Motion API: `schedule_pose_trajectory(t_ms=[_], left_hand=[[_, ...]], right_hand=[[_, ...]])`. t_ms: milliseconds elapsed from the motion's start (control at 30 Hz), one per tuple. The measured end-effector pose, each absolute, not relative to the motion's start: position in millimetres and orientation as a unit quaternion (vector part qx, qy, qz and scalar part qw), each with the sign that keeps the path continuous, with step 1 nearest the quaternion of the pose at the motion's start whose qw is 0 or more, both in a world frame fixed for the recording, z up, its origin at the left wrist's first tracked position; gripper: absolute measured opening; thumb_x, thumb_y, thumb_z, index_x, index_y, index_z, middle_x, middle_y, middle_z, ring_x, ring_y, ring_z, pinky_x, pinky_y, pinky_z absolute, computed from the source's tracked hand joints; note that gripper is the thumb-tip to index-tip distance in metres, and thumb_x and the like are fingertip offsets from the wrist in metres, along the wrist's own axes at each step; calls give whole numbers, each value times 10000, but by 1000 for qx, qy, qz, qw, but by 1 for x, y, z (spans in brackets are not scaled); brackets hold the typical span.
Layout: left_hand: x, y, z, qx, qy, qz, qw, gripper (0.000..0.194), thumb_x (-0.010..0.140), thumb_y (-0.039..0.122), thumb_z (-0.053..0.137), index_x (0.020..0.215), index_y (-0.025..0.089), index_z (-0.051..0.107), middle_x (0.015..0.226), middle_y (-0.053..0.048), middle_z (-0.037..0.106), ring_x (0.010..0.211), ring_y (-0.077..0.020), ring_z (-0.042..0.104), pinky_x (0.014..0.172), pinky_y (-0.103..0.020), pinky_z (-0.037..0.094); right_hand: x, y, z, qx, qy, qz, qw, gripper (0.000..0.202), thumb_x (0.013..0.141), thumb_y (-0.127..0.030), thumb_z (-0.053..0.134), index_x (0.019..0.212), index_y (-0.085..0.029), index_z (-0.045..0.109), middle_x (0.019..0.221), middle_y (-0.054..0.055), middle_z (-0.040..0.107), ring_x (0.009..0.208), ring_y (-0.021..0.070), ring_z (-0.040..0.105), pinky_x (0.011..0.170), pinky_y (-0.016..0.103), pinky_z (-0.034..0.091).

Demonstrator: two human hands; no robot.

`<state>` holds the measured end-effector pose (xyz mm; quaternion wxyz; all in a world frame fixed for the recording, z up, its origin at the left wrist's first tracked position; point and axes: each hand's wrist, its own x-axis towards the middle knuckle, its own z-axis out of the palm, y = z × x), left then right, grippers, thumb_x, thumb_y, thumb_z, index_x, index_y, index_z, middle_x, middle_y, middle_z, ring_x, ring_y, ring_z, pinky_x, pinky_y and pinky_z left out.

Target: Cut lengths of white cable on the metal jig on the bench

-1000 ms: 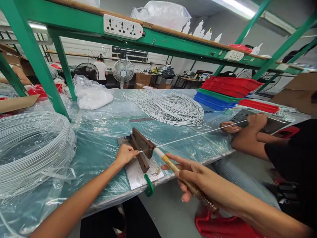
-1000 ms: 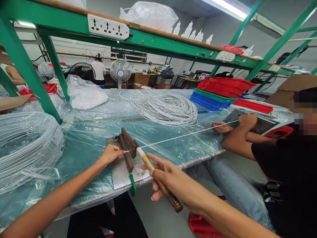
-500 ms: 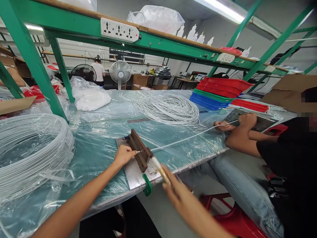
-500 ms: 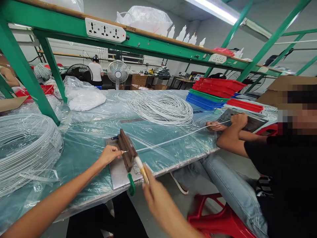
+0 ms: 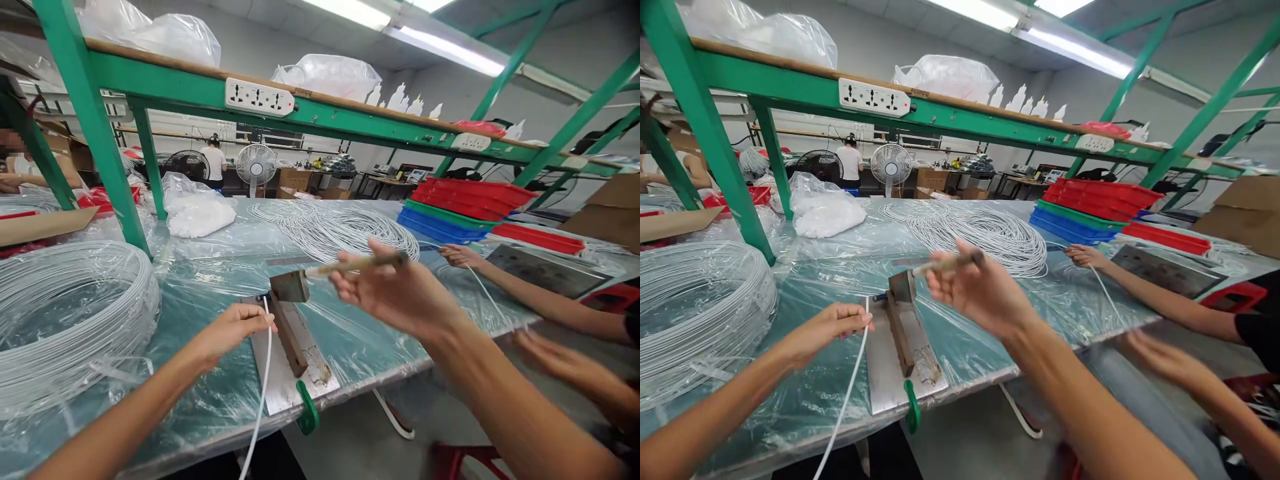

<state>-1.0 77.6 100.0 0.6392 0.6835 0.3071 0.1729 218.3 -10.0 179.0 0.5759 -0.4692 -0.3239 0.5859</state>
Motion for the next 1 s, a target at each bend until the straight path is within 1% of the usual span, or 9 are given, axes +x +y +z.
schedule_pose_trajectory(t_ms=[133,267,500,600,700,767,833,933,1000], left_hand=[[-12,73,98,654,309,188,664,376,714,511,566,703,136,581,587,39,417,508,-69,291,509,-219,194],[-17,67,87,623,313,195,690,415,703,545,566,698,132,532,556,53,409,432,-40,284,456,-205,184],[-31,56,86,576,308,218,725,439,700,577,577,689,148,484,659,-11,575,371,-25,325,403,-187,270],[-36,55,94,554,312,236,735,434,682,567,612,697,152,489,640,-8,576,373,-38,372,400,-186,322],[-42,60,109,523,311,314,729,403,669,524,654,743,155,511,638,0,577,414,-63,448,420,-186,381],[-44,64,122,496,313,394,708,371,661,471,685,773,155,527,669,-3,593,466,-79,500,461,-190,428],[-45,69,134,469,312,476,676,338,646,418,708,776,156,537,697,-7,605,512,-98,540,496,-199,462],[-39,73,148,435,294,574,629,294,650,377,707,756,160,540,715,-4,611,543,-109,561,541,-214,487],[-30,70,151,441,275,590,618,295,670,401,691,788,172,548,738,-5,619,555,-113,563,570,-225,489]], right_hand=[[226,83,203,-478,-395,555,555,580,820,-639,352,1193,-206,450,814,76,572,776,181,574,702,278,473],[227,167,201,-571,-423,508,486,562,857,-587,348,1281,-219,353,847,77,608,789,168,576,730,282,439],[219,228,178,-622,-435,466,454,555,884,-491,404,1299,-135,306,932,97,627,776,152,566,739,292,405],[214,222,178,-617,-466,441,456,579,873,-460,454,1317,-116,310,928,96,620,759,151,561,718,290,409],[201,191,179,-594,-516,400,471,573,860,-335,530,1353,-176,285,896,42,621,737,109,535,707,231,397],[187,156,173,-568,-558,397,456,538,829,-278,581,1317,-197,370,809,3,623,670,87,523,665,201,395],[171,111,162,-489,-636,486,345,520,796,-342,614,1263,-178,457,724,-6,621,602,91,534,611,208,414],[145,43,140,-305,-678,654,136,658,697,-528,640,1218,-155,488,653,-19,595,538,94,547,528,207,444],[134,8,131,-274,-652,693,141,563,715,-597,573,1022,-125,573,596,-29,547,482,63,507,479,171,427]])
